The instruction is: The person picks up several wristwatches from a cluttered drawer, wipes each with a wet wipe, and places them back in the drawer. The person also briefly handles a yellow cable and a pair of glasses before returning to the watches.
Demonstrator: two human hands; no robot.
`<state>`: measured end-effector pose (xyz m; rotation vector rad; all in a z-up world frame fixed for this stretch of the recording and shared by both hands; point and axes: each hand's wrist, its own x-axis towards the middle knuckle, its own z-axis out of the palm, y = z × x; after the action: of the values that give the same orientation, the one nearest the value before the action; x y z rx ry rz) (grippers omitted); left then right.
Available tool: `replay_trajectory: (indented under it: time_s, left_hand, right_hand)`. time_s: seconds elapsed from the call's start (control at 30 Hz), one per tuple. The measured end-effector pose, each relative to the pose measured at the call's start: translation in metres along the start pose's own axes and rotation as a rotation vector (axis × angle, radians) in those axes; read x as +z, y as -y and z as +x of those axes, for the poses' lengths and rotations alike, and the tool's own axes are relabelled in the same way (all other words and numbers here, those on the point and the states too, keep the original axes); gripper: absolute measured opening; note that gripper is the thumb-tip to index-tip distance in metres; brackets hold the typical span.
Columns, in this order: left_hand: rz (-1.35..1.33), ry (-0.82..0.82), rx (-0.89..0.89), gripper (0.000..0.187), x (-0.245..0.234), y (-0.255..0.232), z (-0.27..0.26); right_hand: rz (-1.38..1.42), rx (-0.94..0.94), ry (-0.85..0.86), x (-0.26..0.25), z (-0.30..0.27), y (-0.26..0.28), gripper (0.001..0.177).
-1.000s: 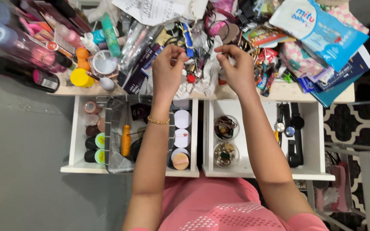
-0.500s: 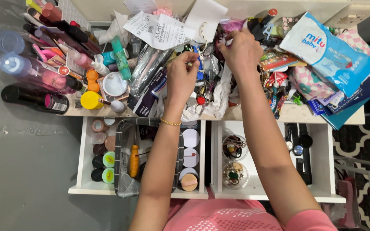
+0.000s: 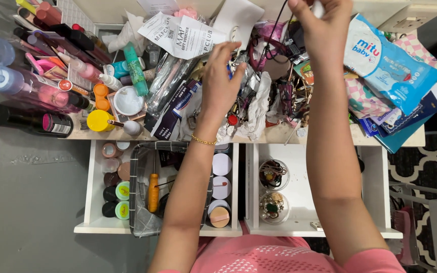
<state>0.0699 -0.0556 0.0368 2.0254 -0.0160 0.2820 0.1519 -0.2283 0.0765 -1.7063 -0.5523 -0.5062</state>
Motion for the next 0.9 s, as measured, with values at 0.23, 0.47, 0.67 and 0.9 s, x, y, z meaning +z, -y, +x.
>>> replay_trajectory:
  time_s: [0.23, 0.47, 0.67, 0.9]
  left_hand:
    - [-0.068, 0.071, 0.192, 0.056, 0.015, -0.018, 0.012]
    - [-0.157, 0.067, -0.03, 0.014, 0.027, -0.015, 0.018]
    - [-0.339, 0.066, -0.044, 0.012, 0.027, 0.0, 0.014]
    - [-0.338, 0.028, -0.032, 0.01, 0.021, -0.005, 0.012]
  right_hand:
    - [-0.008, -0.041, -0.029, -0.003, -0.001, 0.029, 0.012]
    - [-0.212, 0.401, 0.214, -0.017, -0.026, 0.01, 0.027]
    - [-0.635, 0.231, 0.315, -0.009, -0.04, 0.041, 0.031]
    - [-0.408, 0.409, 0.548, 0.001, -0.037, 0.055, 0.029]
